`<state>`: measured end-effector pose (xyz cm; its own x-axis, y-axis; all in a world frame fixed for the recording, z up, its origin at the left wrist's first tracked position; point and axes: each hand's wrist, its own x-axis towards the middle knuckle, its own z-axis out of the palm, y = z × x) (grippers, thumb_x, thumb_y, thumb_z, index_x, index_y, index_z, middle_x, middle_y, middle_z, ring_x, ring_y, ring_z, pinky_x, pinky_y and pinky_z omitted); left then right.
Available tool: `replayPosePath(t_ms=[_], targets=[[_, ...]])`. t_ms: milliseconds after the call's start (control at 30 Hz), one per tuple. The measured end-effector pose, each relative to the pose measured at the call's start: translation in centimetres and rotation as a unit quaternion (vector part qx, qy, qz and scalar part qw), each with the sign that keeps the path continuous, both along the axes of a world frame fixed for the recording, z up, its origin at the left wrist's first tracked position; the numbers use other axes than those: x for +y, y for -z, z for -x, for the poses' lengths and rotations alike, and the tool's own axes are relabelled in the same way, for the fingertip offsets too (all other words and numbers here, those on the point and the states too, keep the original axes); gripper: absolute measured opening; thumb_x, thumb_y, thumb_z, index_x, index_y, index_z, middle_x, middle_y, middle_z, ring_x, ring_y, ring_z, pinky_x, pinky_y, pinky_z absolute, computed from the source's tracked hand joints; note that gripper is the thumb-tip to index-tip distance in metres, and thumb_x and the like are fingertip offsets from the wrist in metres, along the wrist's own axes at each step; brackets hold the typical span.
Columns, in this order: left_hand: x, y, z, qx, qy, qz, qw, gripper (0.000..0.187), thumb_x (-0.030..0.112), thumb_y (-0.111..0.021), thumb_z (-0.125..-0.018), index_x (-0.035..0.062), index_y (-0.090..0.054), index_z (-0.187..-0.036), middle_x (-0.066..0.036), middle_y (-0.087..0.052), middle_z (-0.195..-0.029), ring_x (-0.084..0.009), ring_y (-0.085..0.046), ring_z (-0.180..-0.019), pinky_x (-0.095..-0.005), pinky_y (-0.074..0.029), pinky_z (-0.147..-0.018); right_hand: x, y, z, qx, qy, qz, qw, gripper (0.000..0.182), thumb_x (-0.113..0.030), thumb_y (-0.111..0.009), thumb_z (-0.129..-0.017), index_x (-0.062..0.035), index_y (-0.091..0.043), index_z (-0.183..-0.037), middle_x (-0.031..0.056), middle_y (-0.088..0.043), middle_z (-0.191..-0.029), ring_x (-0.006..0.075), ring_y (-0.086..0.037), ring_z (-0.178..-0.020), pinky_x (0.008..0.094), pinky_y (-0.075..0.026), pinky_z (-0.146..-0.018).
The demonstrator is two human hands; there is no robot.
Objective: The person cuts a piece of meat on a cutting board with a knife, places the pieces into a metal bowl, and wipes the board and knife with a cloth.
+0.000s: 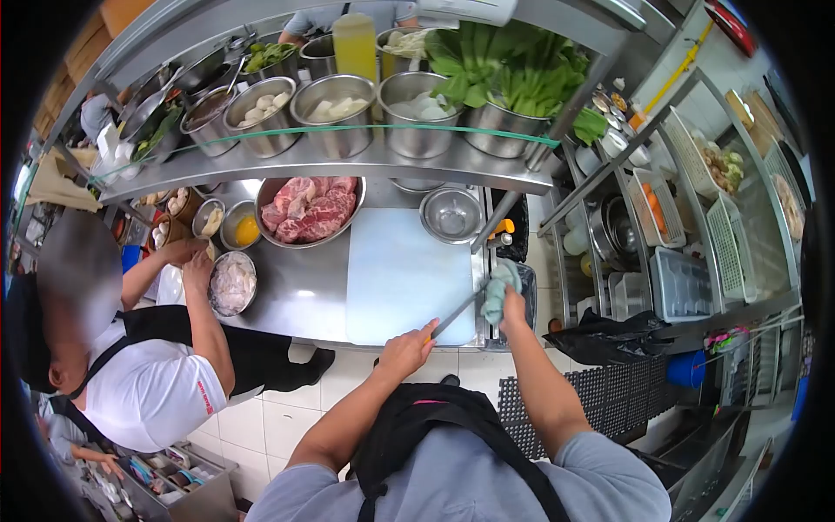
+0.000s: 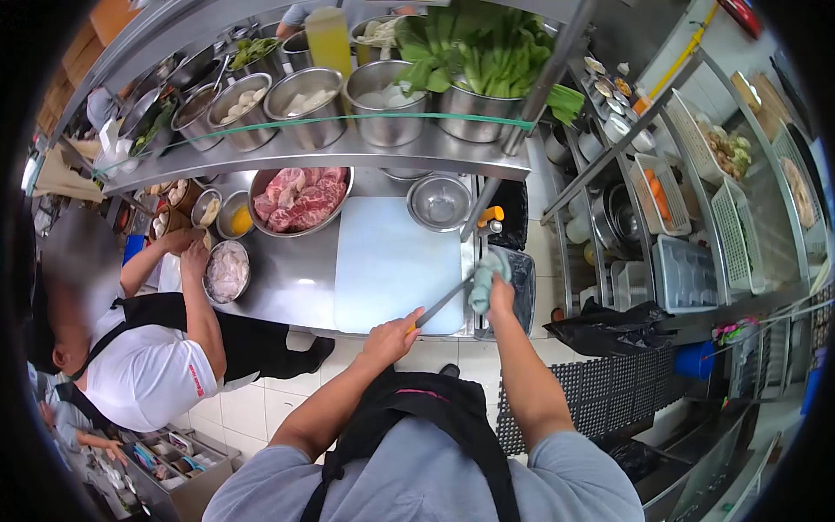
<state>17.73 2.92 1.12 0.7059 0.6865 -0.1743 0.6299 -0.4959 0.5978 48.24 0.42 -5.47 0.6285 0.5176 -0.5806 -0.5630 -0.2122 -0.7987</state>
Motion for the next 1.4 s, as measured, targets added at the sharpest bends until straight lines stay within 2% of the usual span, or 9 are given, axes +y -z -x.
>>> replayPosePath(t_ms=[167,400,467,600,767,1133,1233,1300,1400], targets=[[-1.0,-0.3,-0.2,0.012,0.055,-0.149,0.987,0.062,0.009,-0.061,-0.089,0.0236,-0.052,-0.148,-0.012,-0.061,-0.097,-0.0307,-0.067,-0.077,-0.0444,-0.055,-0.070,-1.9,-2.7,6.0,0.105,-0.023,-0.036,0.994,0.024,-0.027,-0.057,-0.104,-0.0078,-0.065,-0.115,0.0058,-0.068,-0.090,0.0199,-0.069,-0.071,0.0362,-0.057,-0.057],[0.0,0.5,9.4,-0.022,0.060,-0.184,0.981,0.067,0.006,-0.063,-0.083,0.0309,-0.058,-0.145,-0.011,-0.057,-0.092,-0.0315,-0.063,-0.078,-0.0446,-0.051,-0.068,1.0,0.9,2.9,-0.149,-0.042,0.060,0.986,0.018,-0.020,-0.063,-0.098,-0.0078,-0.065,-0.111,0.0050,-0.065,-0.084,0.0207,-0.064,-0.071,0.0374,-0.052,-0.063],[-0.5,0.3,14.2,-0.002,-0.008,-0.172,0.985,0.062,0.006,-0.061,-0.085,0.0304,-0.060,-0.143,-0.011,-0.057,-0.093,-0.0317,-0.063,-0.080,-0.0449,-0.051,-0.069,2.0,0.2,1.7,-0.524,-0.166,0.152,0.822,0.019,-0.019,-0.064,-0.095,-0.0024,-0.067,-0.102,0.0114,-0.070,-0.094,0.0308,-0.064,-0.087,0.0447,-0.051,-0.082],[-2.6,1.6,20.5,-0.008,-0.155,-0.124,0.980,0.064,0.010,-0.060,-0.089,0.0328,-0.052,-0.149,-0.012,-0.059,-0.097,-0.0350,-0.064,-0.080,-0.0476,-0.054,-0.072,4.7,0.3,2.9,-0.488,-0.308,0.000,0.817,0.070,-0.009,-0.068,-0.085,0.0039,-0.040,-0.147,0.0289,-0.055,-0.139,0.0446,-0.055,-0.126,0.0477,-0.041,-0.110],[-3.0,1.4,20.7,-0.059,-0.241,-0.069,0.966,0.067,0.020,-0.060,-0.097,0.0305,-0.034,-0.159,-0.013,-0.065,-0.105,-0.0374,-0.068,-0.089,-0.0498,-0.056,-0.078,8.5,0.0,8.2,-0.642,-0.436,0.137,0.616,0.080,-0.003,-0.063,-0.077,-0.0044,-0.040,-0.154,0.0295,-0.040,-0.152,0.0503,-0.046,-0.132,0.0536,-0.040,-0.110],[-1.2,4.4,11.6,-0.143,-0.238,0.135,0.951,0.062,0.028,-0.055,-0.103,0.0268,-0.033,-0.160,-0.025,-0.069,-0.097,-0.0458,-0.067,-0.092,-0.0543,-0.053,-0.086,9.2,4.0,6.2,-0.527,-0.439,0.048,0.726,0.068,-0.012,-0.063,-0.079,-0.0035,-0.052,-0.146,0.0348,-0.048,-0.143,0.0504,-0.042,-0.137,0.0540,-0.033,-0.117],[-0.5,6.7,10.3,-0.166,-0.160,0.093,0.969,0.061,0.028,-0.056,-0.103,0.0254,-0.034,-0.160,-0.026,-0.069,-0.100,-0.0458,-0.067,-0.095,-0.0541,-0.052,-0.088,6.2,-4.6,10.1,-0.562,-0.460,0.091,0.682,0.083,-0.020,-0.067,-0.078,-0.0126,-0.039,-0.157,0.0327,-0.041,-0.151,0.0522,-0.035,-0.142,0.0569,-0.030,-0.118],[0.4,6.7,10.4,-0.171,-0.146,0.084,0.971,0.062,0.029,-0.056,-0.102,0.0252,-0.034,-0.160,-0.025,-0.070,-0.100,-0.0460,-0.067,-0.093,-0.0541,-0.052,-0.087,5.6,-5.4,10.1,-0.664,-0.508,0.263,0.482,0.109,-0.025,-0.075,-0.071,-0.0288,-0.019,-0.164,0.0313,-0.042,-0.148,0.0529,-0.038,-0.139,0.0560,-0.034,-0.115],[1.1,5.7,10.5,-0.171,-0.327,0.082,0.926,0.061,0.030,-0.054,-0.104,0.0302,-0.031,-0.161,-0.021,-0.070,-0.088,-0.0419,-0.070,-0.082,-0.0525,-0.055,-0.075,5.6,-3.0,8.0,-0.709,-0.517,0.169,0.449,0.105,-0.028,-0.078,-0.066,-0.0257,-0.032,-0.160,0.0333,-0.038,-0.152,0.0525,-0.035,-0.142,0.0548,-0.035,-0.115]])
